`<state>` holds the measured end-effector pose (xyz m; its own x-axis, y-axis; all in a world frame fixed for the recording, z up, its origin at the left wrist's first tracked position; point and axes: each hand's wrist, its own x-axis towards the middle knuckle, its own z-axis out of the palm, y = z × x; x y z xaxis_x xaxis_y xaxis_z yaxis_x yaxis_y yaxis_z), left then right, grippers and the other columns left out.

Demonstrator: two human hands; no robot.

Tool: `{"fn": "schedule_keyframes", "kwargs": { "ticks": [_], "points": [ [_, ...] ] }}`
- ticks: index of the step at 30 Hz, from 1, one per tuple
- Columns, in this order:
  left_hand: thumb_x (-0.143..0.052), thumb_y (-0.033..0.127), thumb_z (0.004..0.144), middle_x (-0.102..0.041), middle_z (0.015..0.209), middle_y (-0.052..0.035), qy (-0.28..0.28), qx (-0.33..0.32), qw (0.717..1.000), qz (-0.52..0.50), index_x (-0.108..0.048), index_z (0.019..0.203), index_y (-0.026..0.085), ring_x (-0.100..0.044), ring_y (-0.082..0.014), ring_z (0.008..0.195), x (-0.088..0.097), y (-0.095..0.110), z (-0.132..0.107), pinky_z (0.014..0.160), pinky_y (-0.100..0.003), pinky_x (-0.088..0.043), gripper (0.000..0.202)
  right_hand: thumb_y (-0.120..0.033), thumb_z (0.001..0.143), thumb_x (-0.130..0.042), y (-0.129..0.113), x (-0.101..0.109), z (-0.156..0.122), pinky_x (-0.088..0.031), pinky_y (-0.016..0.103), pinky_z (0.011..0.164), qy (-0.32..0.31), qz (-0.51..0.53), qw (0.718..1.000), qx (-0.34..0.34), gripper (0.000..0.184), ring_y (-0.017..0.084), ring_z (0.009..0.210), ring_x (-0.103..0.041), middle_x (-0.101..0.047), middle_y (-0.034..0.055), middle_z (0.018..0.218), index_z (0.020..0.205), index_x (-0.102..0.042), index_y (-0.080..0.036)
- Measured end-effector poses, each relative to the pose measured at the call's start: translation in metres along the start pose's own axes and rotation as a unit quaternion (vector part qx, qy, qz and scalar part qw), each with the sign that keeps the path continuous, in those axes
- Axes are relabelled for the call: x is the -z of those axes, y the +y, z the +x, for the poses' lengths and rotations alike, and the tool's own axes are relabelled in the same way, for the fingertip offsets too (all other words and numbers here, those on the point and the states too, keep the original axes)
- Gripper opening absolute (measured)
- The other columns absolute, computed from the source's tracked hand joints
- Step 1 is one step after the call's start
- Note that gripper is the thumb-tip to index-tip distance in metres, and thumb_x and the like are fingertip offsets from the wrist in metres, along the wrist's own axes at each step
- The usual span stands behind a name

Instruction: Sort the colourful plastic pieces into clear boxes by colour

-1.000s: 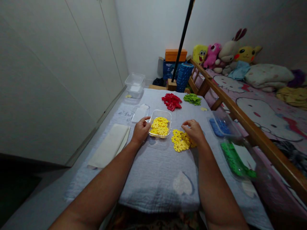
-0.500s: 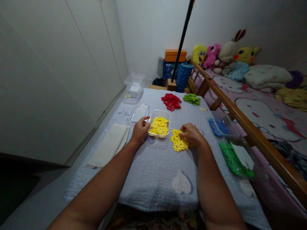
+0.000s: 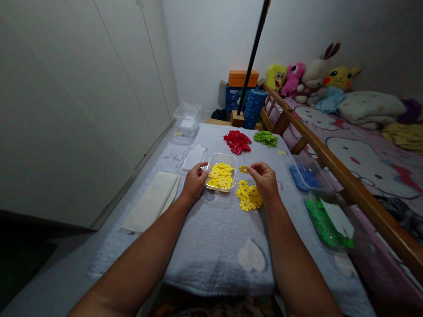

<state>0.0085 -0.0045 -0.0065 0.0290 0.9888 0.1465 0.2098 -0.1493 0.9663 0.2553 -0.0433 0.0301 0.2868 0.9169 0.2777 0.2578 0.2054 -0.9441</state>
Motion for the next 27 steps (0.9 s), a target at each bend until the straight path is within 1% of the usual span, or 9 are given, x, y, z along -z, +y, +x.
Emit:
{"fn": "schedule_keyframes", "kwargs": {
  "ticks": [2,4,8,10,13,17,21,25,27],
  "points": [
    [-0.060,0.038,0.080,-0.039,0.059,0.0086,-0.003,0.005,1.000,-0.014,-0.068,0.123,0.009,-0.036,-0.0108,0.054,0.000,0.001,-0.001,0.054,-0.024,-0.029,0.053,-0.045,0.079,-0.069,-0.002,-0.010,-0.005,-0.048,0.031,0.074,0.005,-0.025,0.999,0.027,0.023,0.017,0.074,-0.058,-0.065,0.0000,0.076,0.079,-0.063,-0.023],
    [-0.062,0.040,0.078,-0.039,0.059,0.0088,-0.007,0.014,0.999,-0.032,-0.068,0.122,0.010,-0.036,-0.0105,0.054,0.000,0.003,-0.002,0.054,-0.024,-0.028,0.054,-0.041,0.083,-0.066,-0.004,-0.019,-0.009,-0.048,0.033,0.080,0.000,-0.074,0.995,0.064,0.019,0.019,0.079,-0.060,-0.066,0.0009,0.078,0.078,-0.063,-0.023],
    [-0.064,0.041,0.076,-0.039,0.059,0.0094,-0.023,0.028,0.998,-0.049,-0.067,0.121,0.011,-0.034,-0.0099,0.053,-0.002,0.007,-0.004,0.053,-0.024,-0.026,0.054,-0.029,0.085,-0.064,-0.003,-0.029,-0.015,-0.045,0.039,0.090,-0.007,-0.178,0.974,0.142,0.009,0.023,0.091,-0.059,-0.066,0.0032,0.085,0.078,-0.065,-0.024],
    [-0.064,0.040,0.076,-0.039,0.059,0.0095,-0.026,0.030,0.998,-0.051,-0.067,0.120,0.011,-0.034,-0.0098,0.052,-0.003,0.008,-0.005,0.053,-0.024,-0.026,0.053,-0.025,0.085,-0.064,-0.001,-0.032,-0.015,-0.043,0.041,0.094,-0.004,-0.224,0.963,0.150,0.005,0.025,0.098,-0.058,-0.066,0.0045,0.092,0.080,-0.068,-0.025],
    [-0.064,0.040,0.076,-0.039,0.059,0.0094,-0.025,0.029,0.998,-0.052,-0.068,0.120,0.012,-0.035,-0.0100,0.052,-0.004,0.007,-0.005,0.053,-0.024,-0.027,0.052,-0.022,0.084,-0.066,0.004,-0.036,-0.016,-0.040,0.044,0.099,0.007,-0.273,0.951,0.145,0.006,0.026,0.105,-0.055,-0.066,0.0056,0.099,0.083,-0.071,-0.026],
    [-0.064,0.041,0.077,-0.039,0.059,0.0093,-0.025,0.031,0.998,-0.049,-0.068,0.121,0.012,-0.035,-0.0100,0.052,-0.004,0.005,-0.004,0.053,-0.024,-0.027,0.053,-0.021,0.084,-0.066,0.008,-0.038,-0.017,-0.039,0.046,0.101,-0.001,-0.295,0.943,0.151,0.009,0.028,0.110,-0.052,-0.066,0.0064,0.109,0.081,-0.073,-0.026],
    [-0.063,0.041,0.078,-0.038,0.059,0.0096,-0.028,0.029,0.998,-0.044,-0.067,0.123,0.011,-0.034,-0.0101,0.052,-0.004,0.005,-0.004,0.053,-0.024,-0.026,0.055,-0.023,0.085,-0.064,0.011,-0.032,-0.015,-0.041,0.046,0.103,-0.015,-0.262,0.951,0.162,0.010,0.027,0.113,-0.055,-0.066,0.0076,0.110,0.082,-0.073,-0.025],
    [-0.063,0.042,0.077,-0.038,0.059,0.0096,-0.026,0.032,0.998,-0.044,-0.067,0.122,0.011,-0.035,-0.0102,0.053,-0.004,0.005,-0.004,0.053,-0.024,-0.027,0.055,-0.026,0.084,-0.062,0.013,-0.013,-0.006,-0.044,0.044,0.101,0.031,-0.234,0.960,0.147,0.010,0.026,0.106,-0.060,-0.067,0.0071,0.100,0.080,-0.070,-0.024],
    [-0.063,0.042,0.077,-0.038,0.059,0.0096,-0.024,0.031,0.998,-0.042,-0.067,0.122,0.012,-0.035,-0.0102,0.053,-0.004,0.005,-0.005,0.053,-0.024,-0.027,0.055,-0.028,0.084,-0.060,0.015,-0.001,0.000,-0.047,0.041,0.095,0.053,-0.222,0.965,0.126,0.011,0.025,0.098,-0.062,-0.068,0.0064,0.093,0.079,-0.068,-0.023]
  ]
}}
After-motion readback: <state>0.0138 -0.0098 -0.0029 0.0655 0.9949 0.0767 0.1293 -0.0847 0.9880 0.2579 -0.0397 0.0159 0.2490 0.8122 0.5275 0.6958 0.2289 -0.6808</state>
